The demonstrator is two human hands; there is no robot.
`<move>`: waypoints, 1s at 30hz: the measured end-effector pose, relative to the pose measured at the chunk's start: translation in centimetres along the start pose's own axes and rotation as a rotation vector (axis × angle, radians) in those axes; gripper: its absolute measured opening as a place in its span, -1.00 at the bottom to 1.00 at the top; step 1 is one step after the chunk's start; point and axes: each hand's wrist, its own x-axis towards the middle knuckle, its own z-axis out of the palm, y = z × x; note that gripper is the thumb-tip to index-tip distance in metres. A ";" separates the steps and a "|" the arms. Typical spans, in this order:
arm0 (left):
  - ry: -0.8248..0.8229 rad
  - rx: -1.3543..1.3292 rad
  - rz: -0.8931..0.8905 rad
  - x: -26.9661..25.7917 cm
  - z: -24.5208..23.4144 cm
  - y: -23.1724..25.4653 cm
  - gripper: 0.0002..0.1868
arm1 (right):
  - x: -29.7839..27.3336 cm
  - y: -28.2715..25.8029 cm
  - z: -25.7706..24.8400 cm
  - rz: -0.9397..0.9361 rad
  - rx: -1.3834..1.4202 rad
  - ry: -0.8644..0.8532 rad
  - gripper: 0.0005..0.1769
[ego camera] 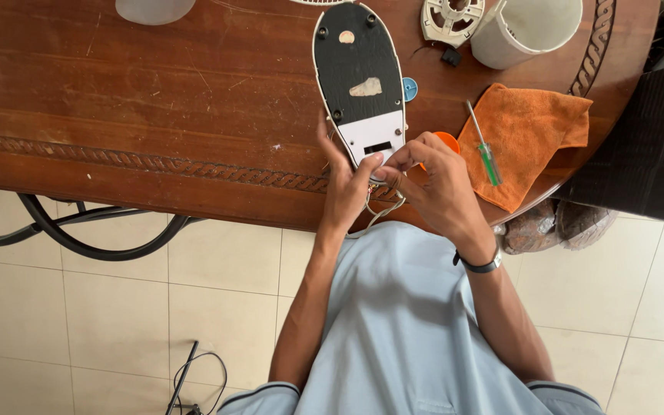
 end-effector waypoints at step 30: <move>0.023 0.590 0.527 -0.7 1.2 0.2 -0.85 | 1.2 4.9 0.4 0.144 0.421 -0.056 -0.71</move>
